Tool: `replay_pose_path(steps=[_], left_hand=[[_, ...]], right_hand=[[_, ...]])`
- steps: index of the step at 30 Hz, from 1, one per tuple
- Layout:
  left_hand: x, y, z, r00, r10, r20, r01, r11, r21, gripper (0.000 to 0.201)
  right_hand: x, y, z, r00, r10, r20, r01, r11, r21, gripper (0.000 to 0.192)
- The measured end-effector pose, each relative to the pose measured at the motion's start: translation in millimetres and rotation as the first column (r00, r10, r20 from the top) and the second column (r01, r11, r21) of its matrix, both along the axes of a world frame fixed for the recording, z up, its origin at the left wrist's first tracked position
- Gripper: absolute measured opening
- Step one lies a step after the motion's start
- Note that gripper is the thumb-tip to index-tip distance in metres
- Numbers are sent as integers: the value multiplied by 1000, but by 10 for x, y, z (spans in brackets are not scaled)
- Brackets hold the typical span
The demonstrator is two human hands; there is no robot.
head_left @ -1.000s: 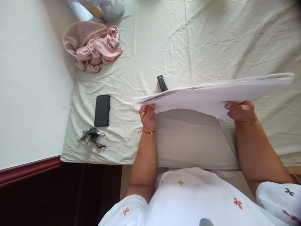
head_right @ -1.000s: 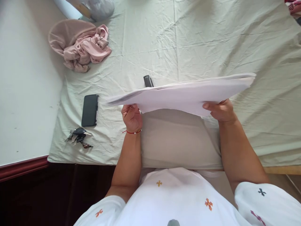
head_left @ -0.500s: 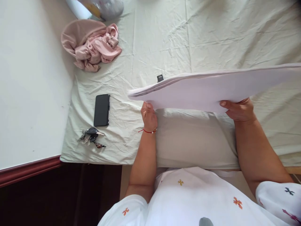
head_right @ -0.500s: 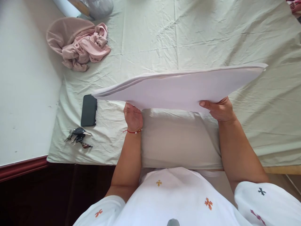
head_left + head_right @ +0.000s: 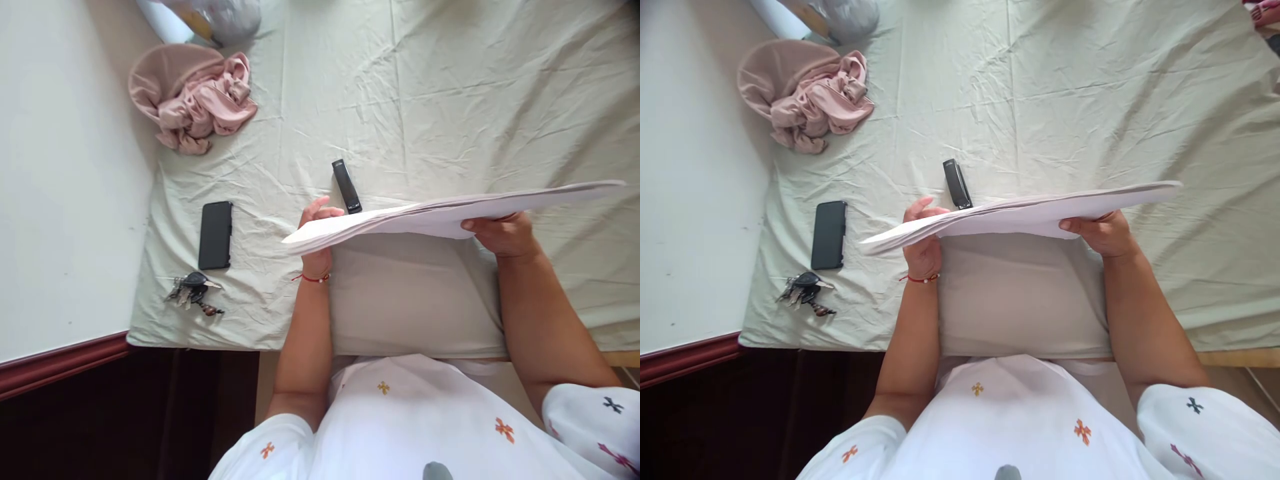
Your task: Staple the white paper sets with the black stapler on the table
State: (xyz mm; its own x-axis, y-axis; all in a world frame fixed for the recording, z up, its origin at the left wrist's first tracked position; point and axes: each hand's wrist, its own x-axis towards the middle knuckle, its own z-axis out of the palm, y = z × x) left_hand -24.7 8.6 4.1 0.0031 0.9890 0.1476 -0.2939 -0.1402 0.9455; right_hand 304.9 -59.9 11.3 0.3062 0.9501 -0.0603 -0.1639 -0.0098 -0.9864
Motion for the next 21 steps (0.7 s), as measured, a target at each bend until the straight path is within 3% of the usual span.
replay_pose_path(steps=[6, 9, 16, 21], left_hand=[[33, 16, -65, 993, 120, -10, -120, 991, -51, 39], [52, 12, -60, 996, 87, 18, -86, 995, -47, 33], [67, -33, -48, 997, 6, -82, -11, 998, -68, 36], [76, -3, -23, 999, -5, -34, 1, 994, -108, 39]], right_hand=[[1, 16, -31, 1000, -7, 6, 7, 1000, -17, 46], [-7, 15, -21, 1000, -2, 1, 2, 1000, -24, 50], [-25, 8, -37, 1000, -21, -6, 21, 1000, -13, 53], [-63, 45, -42, 997, -57, -58, 58, 998, 22, 57]])
